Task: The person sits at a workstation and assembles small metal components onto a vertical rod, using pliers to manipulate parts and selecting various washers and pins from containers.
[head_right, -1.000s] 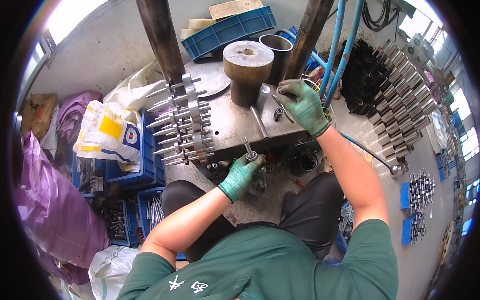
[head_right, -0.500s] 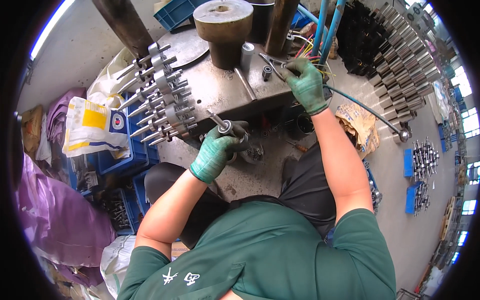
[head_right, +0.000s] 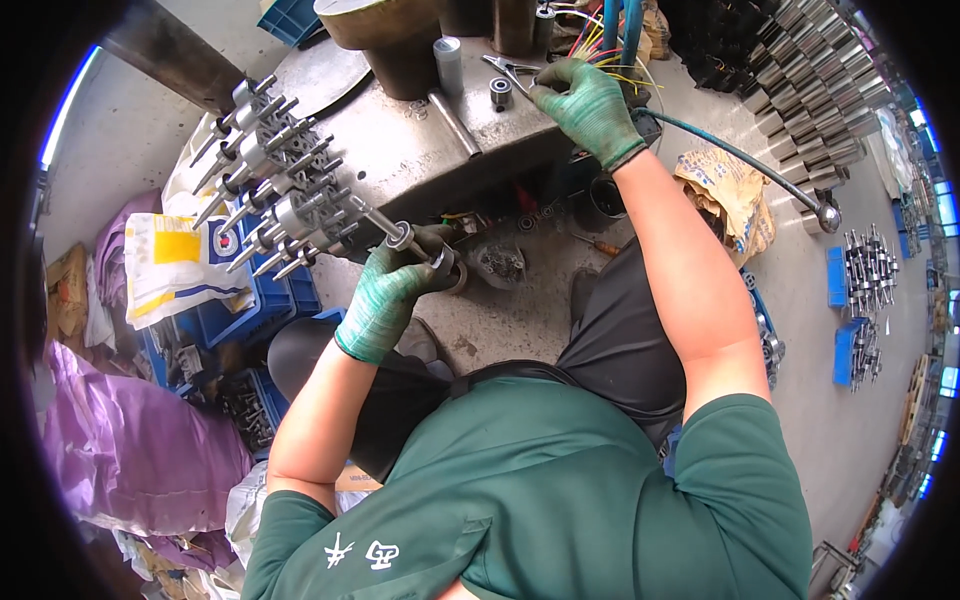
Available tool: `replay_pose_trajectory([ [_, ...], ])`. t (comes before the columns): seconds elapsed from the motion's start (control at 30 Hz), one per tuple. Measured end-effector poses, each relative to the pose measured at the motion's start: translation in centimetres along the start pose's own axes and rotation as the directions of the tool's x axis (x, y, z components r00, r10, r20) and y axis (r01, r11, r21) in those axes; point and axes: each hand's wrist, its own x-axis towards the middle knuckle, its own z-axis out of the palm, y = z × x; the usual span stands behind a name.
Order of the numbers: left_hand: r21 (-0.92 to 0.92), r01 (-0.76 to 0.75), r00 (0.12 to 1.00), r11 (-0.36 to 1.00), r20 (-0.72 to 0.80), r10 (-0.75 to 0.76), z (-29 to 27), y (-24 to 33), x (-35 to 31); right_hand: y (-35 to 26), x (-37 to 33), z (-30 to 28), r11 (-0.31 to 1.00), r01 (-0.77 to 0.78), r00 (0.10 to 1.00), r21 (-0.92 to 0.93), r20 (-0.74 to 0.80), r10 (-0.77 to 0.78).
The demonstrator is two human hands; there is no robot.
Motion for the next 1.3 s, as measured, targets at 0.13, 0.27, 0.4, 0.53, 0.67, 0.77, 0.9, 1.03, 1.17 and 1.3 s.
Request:
replay_pose_trajectory([
  [0.13, -0.023, 0.032, 0.999, 0.999, -0.018, -0.033, 0.9, 0.2, -0.2, -0.9, -2.2, -1.5, 0.967, 0.083, 0.918, -0.242, 0.396, 0.02],
  [0.27, -0.051, 0.074, 0.997, 0.996, -0.025, -0.076, 1.1, 0.3, -0.5, 2.5, -5.7, 1.2, 0.854, 0.196, 0.675, -0.482, 0.698, 0.239],
  [0.4, -0.024, 0.083, 0.996, 0.996, 0.025, -0.083, 1.6, 2.0, -1.2, 11.6, -9.0, 5.6, 0.575, 0.629, 0.151, -0.523, 0.808, 0.57],
  [0.53, 0.085, 0.159, 0.987, 0.984, 0.026, -0.162, 1.8, 1.2, -0.4, 23.0, -11.7, 9.6, 0.617, 0.56, 0.25, -0.552, 0.823, 0.51],
  [0.67, 0.16, 0.213, 0.974, 0.964, 0.045, -0.223, 1.8, -0.6, 0.4, 30.0, -15.3, 13.2, 0.668, 0.387, 0.357, -0.636, 0.771, 0.527],
  [0.77, 0.245, 0.219, 0.97, 0.944, 0.046, -0.237, 1.9, -2.0, 1.0, 35.0, -16.9, 14.9, 0.677, 0.241, 0.485, -0.695, 0.69, 0.537],
  [0.9, 0.357, 0.201, 0.974, 0.912, 0.031, -0.226, 1.8, -2.1, 1.5, 33.2, -15.3, 17.6, 0.702, 0.084, 0.511, -0.707, 0.635, 0.579],
  [1.03, 0.432, 0.157, 0.978, 0.888, 0.055, -0.2, 2.3, -2.1, 2.5, 34.8, -16.3, 17.7, 0.712, 0.062, 0.554, -0.7, 0.618, 0.559],
  [1.17, 0.453, 0.179, 0.973, 0.873, 0.051, -0.226, 2.2, -2.3, 2.8, 36.1, -17.5, 17.2, 0.696, 0.215, 0.506, -0.685, 0.687, 0.521],
  [1.3, 0.394, 0.273, 0.942, 0.878, 0.078, -0.328, 2.4, -2.2, 2.5, 36.3, -20.6, 17.2, 0.679, 0.005, 0.593, -0.734, 0.549, 0.589],
])
